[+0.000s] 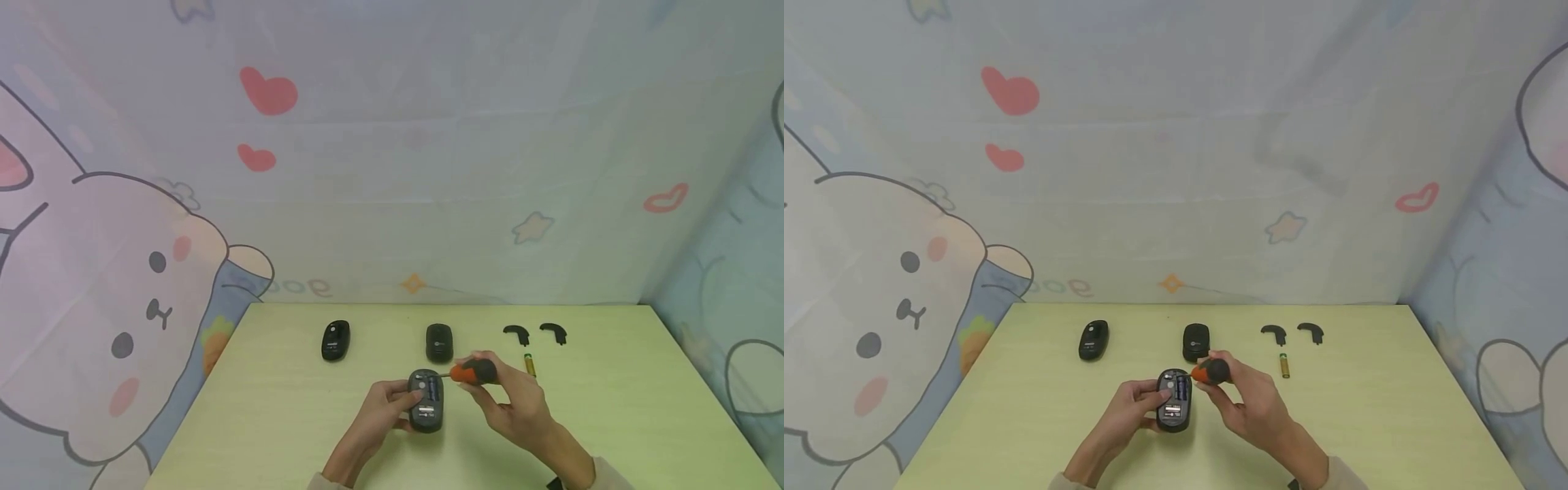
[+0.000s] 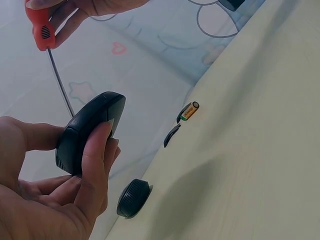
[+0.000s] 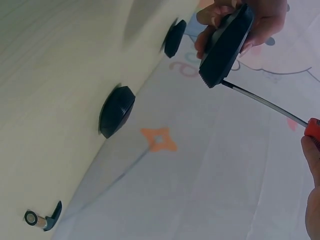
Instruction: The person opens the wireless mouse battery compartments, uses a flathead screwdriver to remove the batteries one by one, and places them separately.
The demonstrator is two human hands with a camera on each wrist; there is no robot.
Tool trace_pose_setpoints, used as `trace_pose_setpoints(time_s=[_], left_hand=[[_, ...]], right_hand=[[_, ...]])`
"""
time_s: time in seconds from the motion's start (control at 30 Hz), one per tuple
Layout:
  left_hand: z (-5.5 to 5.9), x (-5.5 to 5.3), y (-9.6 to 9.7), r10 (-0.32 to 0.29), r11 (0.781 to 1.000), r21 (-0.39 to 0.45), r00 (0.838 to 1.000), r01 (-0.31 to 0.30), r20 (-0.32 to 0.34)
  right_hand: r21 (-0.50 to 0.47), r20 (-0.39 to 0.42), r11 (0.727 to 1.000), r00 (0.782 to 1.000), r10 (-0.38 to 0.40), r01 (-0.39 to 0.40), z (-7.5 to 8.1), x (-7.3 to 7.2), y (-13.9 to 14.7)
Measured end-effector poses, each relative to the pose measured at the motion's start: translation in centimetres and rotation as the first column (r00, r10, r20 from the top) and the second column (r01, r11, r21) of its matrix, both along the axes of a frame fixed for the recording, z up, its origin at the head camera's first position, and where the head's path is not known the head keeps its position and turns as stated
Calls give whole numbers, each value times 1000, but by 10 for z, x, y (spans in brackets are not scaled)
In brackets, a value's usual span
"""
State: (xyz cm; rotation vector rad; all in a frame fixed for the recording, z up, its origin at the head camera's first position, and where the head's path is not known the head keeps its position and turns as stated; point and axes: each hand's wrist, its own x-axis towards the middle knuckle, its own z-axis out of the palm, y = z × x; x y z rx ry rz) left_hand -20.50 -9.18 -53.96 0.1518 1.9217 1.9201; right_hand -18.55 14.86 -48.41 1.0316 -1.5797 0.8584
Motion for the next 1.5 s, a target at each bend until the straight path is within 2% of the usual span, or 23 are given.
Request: trace_pose_setpoints(time_s=[0.27,0.47,0.63,0.8,0.9,1.07,1.3,1.4,1.5], left_hand=[[-1,-1,-1,-6,1000,11,1000,6,1],[-2,-1,-5,-29,1000,2,998,30,-51],[-3,0,-9,-32,999,-29,996,30,-79],[-7,3,-9,-43,998,-39,996,40,-81],[-8,4,-7,-48,998,-52,995,44,-84],[-7,4,-6,-68,996,-66,994,63,-81],[-5,7,-9,-120,988,-104,989,111,-84],[-6,8,-8,-150,983,-118,985,139,-88],[-9,9,-8,-161,981,-124,983,149,-91]], right_hand=[[10,4,1000,1000,19,-19,-4,-2,-1],[44,12,998,999,37,-38,-9,-2,-6],[-1,95,1000,995,-5,6,-10,-6,-5],[-48,224,999,975,-2,13,-9,-12,0],[-45,301,999,953,22,-9,-6,-15,4],[-32,434,999,901,16,-2,4,-22,8],[-57,538,998,841,56,-30,20,-37,10],[-84,598,996,797,79,-36,21,-45,13],[-108,686,993,720,104,-41,19,-51,16]])
